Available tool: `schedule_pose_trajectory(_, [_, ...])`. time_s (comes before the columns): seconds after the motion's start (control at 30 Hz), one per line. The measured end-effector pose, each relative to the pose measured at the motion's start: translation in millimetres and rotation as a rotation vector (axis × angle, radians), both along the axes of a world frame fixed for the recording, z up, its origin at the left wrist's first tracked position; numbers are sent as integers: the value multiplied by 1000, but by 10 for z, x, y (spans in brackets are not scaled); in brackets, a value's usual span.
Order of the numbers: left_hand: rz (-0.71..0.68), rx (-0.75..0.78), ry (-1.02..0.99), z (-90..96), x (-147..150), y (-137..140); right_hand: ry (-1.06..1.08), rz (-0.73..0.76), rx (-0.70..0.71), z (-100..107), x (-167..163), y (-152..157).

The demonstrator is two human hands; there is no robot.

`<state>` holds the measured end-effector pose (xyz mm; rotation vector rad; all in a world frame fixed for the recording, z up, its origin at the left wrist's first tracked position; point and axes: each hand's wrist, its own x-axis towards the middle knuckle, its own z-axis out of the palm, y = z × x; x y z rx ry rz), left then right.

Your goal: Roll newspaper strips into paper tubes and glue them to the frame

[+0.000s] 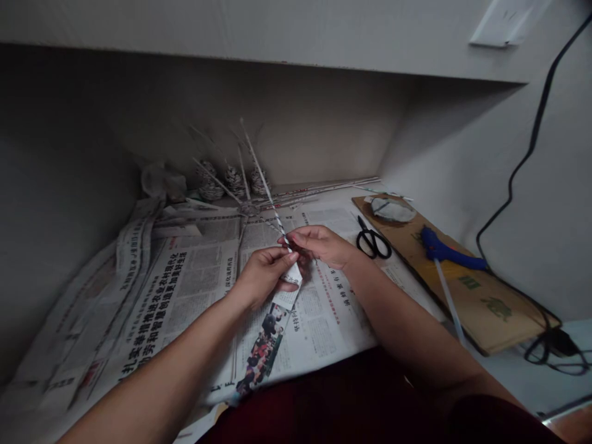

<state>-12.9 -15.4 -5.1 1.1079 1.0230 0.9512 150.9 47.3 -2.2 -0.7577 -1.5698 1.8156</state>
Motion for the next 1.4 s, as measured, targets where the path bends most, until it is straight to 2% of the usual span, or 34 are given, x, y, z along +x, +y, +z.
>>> schedule_pose_trajectory(0.17, [-80,12,89,-25,2,-13,28,5,0,10,-13,-14])
schedule_pose_trajectory(0.47, [-95,-43,29,-48,36,-46,39,-50,-39,-4,-49,-18])
schedule_pose_trajectory(0.53, [-32,-4,6,-41,23,-21,16,-92,-19,-32,-67,-1])
schedule_pose_trajectory(0.67, [242,98,-28,-33,-38,78,-92,-240,124,-64,-83,20])
schedule_pose_trajectory(0.83, [439,194,65,-55,-120,184,-257,-50,166,-49,-98,-26])
schedule_pose_trajectory(0.9, [479,210,90,-66,-135,201,-252,-77,205,-66,-142,-50])
schedule_pose_trajectory(0.97, [494,214,112,-74,-139,208,-269,-182,285,-96,-200,-74])
schedule_pose_trajectory(1.07, [499,222,115,-81,-133,213,-371,-319,487,-128,-258,-109])
schedule_pose_trajectory(1.17, [520,206,80,-84,-131,225,-456,-347,678,-119,-241,-131])
schedule_pose_trajectory(1.23, [533,180,59,-76,-137,233,-477,-318,706,-103,-200,-125])
schedule_pose_trajectory(1.4, [531,165,16,-39,-155,230,-441,-265,611,-70,-146,-96])
